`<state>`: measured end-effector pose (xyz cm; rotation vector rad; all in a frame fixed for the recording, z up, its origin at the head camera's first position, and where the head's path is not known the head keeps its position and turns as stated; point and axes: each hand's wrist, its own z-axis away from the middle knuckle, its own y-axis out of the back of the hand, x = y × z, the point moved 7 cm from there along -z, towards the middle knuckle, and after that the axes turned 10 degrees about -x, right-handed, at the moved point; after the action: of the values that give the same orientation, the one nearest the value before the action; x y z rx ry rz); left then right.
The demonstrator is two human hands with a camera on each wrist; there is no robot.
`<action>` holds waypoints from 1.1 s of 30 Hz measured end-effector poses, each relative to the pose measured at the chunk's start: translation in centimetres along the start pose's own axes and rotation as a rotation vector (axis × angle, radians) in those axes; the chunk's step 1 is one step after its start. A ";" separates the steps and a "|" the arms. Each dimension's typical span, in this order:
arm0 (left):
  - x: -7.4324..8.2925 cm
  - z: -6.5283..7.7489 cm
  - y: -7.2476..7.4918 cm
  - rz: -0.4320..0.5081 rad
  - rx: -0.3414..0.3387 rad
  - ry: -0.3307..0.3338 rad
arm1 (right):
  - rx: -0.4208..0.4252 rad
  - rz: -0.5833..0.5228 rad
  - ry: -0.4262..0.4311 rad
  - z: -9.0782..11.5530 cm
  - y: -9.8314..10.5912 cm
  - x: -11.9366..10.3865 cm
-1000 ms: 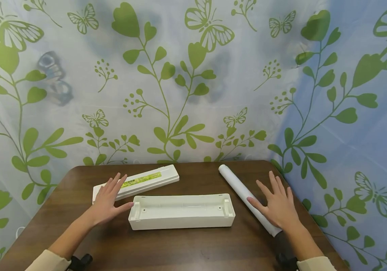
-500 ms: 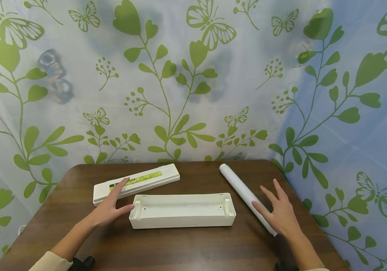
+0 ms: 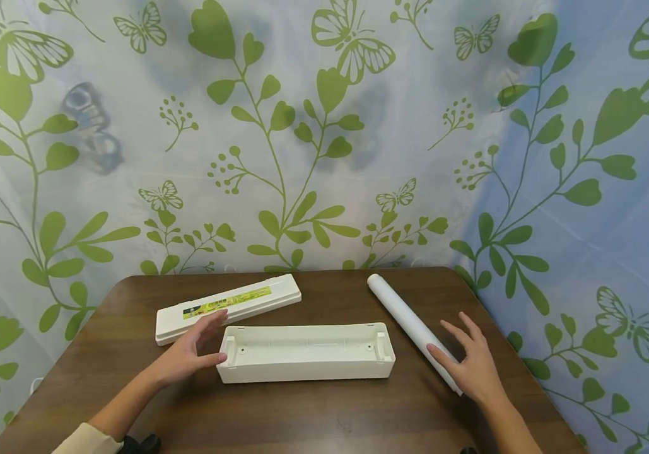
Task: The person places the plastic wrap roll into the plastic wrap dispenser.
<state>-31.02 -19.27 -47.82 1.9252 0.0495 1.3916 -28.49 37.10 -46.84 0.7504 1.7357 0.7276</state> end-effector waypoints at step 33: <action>-0.4 -0.3 -1.2 0.249 -0.170 -0.029 | -0.252 -0.152 -0.184 0.4 -1.0 3.1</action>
<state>-31.01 -18.41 -48.78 1.8553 -0.3226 1.4764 -29.00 38.95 -49.51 0.4908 1.4836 0.7325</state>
